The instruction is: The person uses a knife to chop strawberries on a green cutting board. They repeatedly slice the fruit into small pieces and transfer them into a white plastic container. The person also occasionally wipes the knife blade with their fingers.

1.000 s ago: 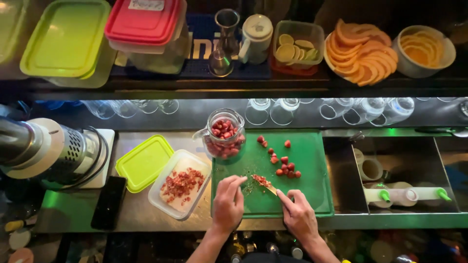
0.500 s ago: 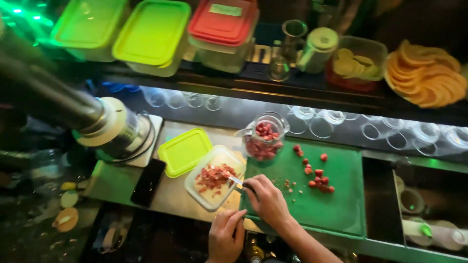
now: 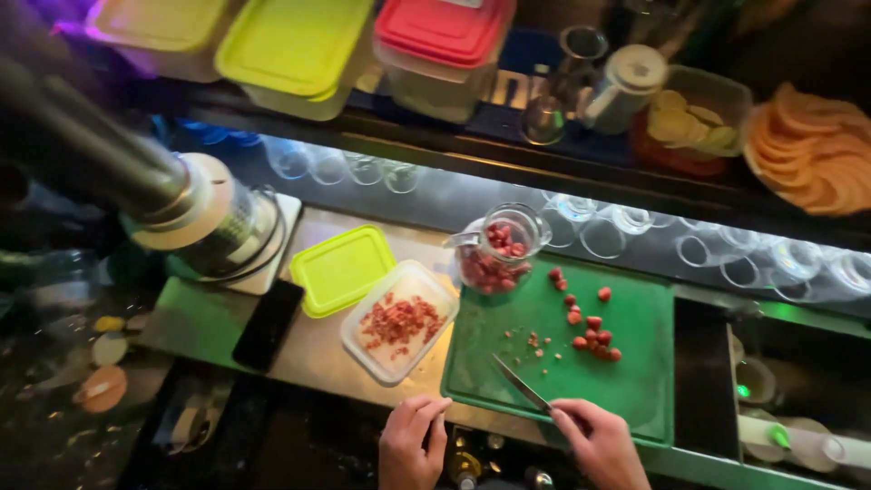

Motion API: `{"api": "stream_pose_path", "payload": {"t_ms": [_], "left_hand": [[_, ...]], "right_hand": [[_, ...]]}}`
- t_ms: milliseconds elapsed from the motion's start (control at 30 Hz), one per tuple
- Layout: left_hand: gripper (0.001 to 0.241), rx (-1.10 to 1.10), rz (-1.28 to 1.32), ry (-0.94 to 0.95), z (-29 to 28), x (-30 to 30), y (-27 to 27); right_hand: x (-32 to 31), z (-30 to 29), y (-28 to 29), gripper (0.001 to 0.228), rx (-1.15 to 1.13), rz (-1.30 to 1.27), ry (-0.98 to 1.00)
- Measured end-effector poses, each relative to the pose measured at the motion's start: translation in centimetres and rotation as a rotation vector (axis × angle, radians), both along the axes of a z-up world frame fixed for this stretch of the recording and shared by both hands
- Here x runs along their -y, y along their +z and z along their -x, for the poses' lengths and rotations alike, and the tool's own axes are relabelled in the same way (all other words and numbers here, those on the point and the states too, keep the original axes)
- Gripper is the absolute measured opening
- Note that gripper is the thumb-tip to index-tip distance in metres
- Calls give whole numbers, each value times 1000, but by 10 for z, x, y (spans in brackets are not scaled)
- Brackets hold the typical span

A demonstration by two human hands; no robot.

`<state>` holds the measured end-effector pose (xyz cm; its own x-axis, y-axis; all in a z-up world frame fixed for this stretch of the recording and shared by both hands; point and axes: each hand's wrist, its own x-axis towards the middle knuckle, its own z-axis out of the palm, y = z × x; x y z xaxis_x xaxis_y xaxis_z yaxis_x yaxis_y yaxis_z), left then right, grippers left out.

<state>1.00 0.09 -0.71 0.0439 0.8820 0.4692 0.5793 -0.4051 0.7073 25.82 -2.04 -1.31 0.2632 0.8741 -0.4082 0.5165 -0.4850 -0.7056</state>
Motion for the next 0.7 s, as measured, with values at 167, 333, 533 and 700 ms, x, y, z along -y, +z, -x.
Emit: {"api": "stream_pose_path", "payload": {"t_ms": [167, 333, 533, 700], "left_hand": [[18, 27, 100, -131, -19, -13, -12], [22, 6, 167, -246, -42, -24, -19], [23, 16, 192, -330, -49, -27, -7], [20, -17, 203, -254, -37, -20, -9]], "right_hand": [[44, -40, -27, 21, 160, -225, -97], [35, -38, -34, 26, 298, -391, -127], [22, -12, -50, 29, 235, -437, -72], [29, 3, -48, 27, 158, -436, 55]]}}
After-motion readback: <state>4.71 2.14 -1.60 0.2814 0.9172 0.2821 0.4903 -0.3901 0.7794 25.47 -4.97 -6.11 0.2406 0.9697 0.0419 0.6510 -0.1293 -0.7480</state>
